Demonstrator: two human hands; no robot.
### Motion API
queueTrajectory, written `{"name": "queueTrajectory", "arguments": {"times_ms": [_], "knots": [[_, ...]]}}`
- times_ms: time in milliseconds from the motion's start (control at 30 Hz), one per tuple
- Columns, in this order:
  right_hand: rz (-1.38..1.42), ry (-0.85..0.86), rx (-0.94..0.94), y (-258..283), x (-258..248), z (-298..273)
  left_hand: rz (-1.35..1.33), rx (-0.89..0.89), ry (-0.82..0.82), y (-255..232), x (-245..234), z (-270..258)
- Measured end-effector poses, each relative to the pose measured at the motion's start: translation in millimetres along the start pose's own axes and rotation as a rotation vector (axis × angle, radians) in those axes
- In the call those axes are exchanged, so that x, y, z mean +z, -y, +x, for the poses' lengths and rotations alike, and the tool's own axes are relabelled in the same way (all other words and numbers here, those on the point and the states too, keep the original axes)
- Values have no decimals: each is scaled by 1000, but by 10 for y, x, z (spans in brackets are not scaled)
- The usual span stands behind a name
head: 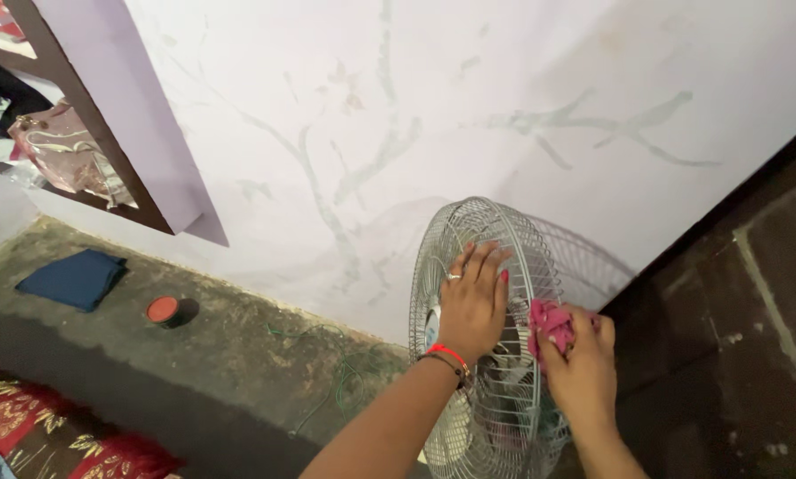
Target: The person cleans an electric fan by wiping the fan grill, blades, and center hub with a cloth.
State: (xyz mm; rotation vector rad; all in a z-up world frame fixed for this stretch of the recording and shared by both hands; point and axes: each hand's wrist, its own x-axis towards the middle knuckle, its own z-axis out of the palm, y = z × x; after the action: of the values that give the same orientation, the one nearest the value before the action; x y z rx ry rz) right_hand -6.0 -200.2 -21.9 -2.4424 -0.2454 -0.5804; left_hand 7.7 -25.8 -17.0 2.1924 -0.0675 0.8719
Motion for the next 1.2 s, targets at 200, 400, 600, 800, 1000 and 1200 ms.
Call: {"name": "queueTrajectory", "arguments": {"times_ms": [200, 400, 600, 800, 1000, 1200], "knots": [[-41, 96, -27, -168, 221, 684, 3, 40, -39, 29, 29, -14], [6, 202, -67, -114, 477, 1388, -1, 19, -22, -17, -1, -8], [53, 269, 44, -87, 761, 1903, 13, 38, -65, -42, -13, -6], [-84, 355, 12, -107, 915, 2216, 53, 50, -95, -65, -42, -9], [-322, 340, -20, 18, 966, 2283, 11, 27, -93, -90, -49, -16], [-273, 304, -127, -226, 1050, 2298, 53, 28, -80, -98, -51, -16]]}}
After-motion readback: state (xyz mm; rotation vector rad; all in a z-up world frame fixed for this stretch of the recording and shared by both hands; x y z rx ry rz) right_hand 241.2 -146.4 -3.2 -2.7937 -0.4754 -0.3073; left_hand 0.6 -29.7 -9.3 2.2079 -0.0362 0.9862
